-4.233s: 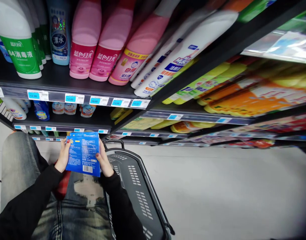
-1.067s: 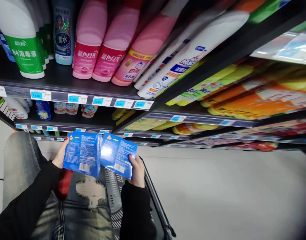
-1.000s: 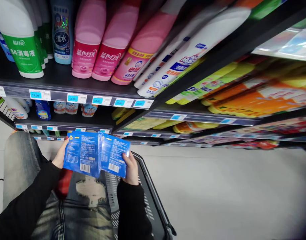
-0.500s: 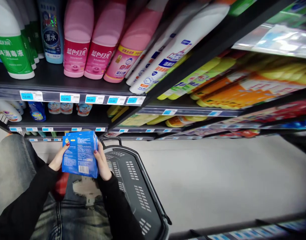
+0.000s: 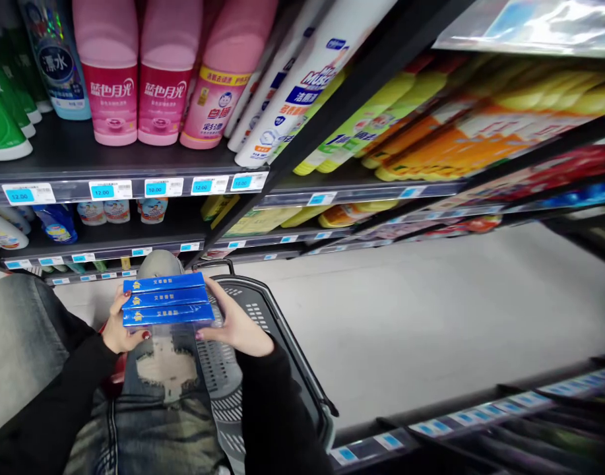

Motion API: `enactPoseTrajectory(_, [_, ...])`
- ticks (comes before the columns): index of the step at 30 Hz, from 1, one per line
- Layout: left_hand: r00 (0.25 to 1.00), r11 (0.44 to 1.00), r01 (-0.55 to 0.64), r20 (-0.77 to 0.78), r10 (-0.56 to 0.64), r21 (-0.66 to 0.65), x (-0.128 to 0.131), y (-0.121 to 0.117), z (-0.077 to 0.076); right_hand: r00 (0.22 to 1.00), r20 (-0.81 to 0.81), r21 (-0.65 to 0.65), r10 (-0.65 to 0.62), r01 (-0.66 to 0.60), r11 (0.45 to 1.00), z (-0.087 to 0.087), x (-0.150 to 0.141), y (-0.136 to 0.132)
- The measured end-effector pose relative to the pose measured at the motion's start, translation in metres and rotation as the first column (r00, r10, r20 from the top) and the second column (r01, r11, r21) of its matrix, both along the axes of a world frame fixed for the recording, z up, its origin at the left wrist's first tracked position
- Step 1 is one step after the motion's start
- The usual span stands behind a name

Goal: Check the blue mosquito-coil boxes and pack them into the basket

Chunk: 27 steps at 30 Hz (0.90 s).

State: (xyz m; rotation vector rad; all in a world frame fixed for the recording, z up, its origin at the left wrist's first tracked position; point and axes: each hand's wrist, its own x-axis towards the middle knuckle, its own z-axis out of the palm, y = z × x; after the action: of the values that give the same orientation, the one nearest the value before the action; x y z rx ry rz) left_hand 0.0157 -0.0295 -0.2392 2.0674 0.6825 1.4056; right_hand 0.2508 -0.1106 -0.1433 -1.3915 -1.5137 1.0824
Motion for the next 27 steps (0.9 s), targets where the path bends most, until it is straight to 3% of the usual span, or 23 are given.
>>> enactPoseTrajectory(2, [0.997, 0.995, 0.068, -0.037, -0.065, 0.069, 0.000, 0.004, 0.002, 0.977, 0.214, 0.065, 0.007, -0.022, 0.998, 0.022, 0.006, 0.000])
enactPoseTrajectory(4, [0.983, 0.976, 0.175, -0.082, -0.166, 0.128, 0.002, 0.008, 0.010, 0.894, 0.445, 0.099, 0.048, -0.103, 0.990, 0.047, 0.003, 0.003])
enactPoseTrajectory(7, [0.936, 0.928, 0.334, -0.179, -0.304, 0.167, 0.011, 0.013, 0.028, 0.644, 0.749, -0.004, 0.158, -0.234, 0.972, 0.071, -0.009, 0.011])
enactPoseTrajectory(9, [0.902, 0.902, 0.404, -0.227, -0.367, 0.149, 0.022, 0.016, 0.042, 0.533, 0.827, -0.065, 0.181, -0.229, 0.971, 0.073, -0.013, 0.015])
enactPoseTrajectory(11, [0.868, 0.891, 0.447, -0.275, -0.413, 0.074, 0.037, 0.020, 0.054, 0.545, 0.820, -0.068, 0.172, -0.206, 0.976, 0.066, -0.007, 0.016])
enactPoseTrajectory(13, [0.826, 0.881, 0.472, -0.335, -0.453, -0.026, 0.053, 0.023, 0.064, 0.619, 0.775, -0.016, 0.125, -0.178, 0.984, 0.055, 0.009, 0.008])
enactPoseTrajectory(15, [0.794, 0.875, 0.475, -0.384, -0.472, -0.095, 0.067, 0.026, 0.071, 0.696, 0.718, 0.053, 0.006, -0.063, 0.997, 0.040, 0.033, -0.010])
enactPoseTrajectory(18, [0.828, 0.940, 0.305, -0.444, -0.341, -0.152, 0.067, 0.031, 0.069, 0.707, 0.669, 0.039, -0.228, 0.273, 0.961, 0.000, 0.069, -0.050])
enactPoseTrajectory(20, [0.863, 0.988, 0.054, -0.491, -0.120, -0.146, 0.050, 0.032, 0.059, 0.616, 0.721, -0.025, -0.316, 0.479, 0.877, -0.042, 0.086, -0.076])
enactPoseTrajectory(22, [0.834, 0.981, -0.131, -0.550, 0.033, -0.141, 0.020, 0.032, 0.044, 0.552, 0.777, -0.095, -0.302, 0.577, 0.811, -0.096, 0.092, -0.093])
enactPoseTrajectory(24, [0.725, 0.962, -0.251, -0.679, 0.113, -0.108, -0.015, 0.033, 0.026, 0.550, 0.808, -0.228, -0.211, 0.622, 0.749, -0.155, 0.086, -0.098])
enactPoseTrajectory(27, [0.477, 0.929, -0.359, -0.874, 0.099, -0.091, -0.059, 0.038, -0.001, 0.604, 0.794, -0.447, -0.069, 0.658, 0.606, -0.238, 0.060, -0.083])
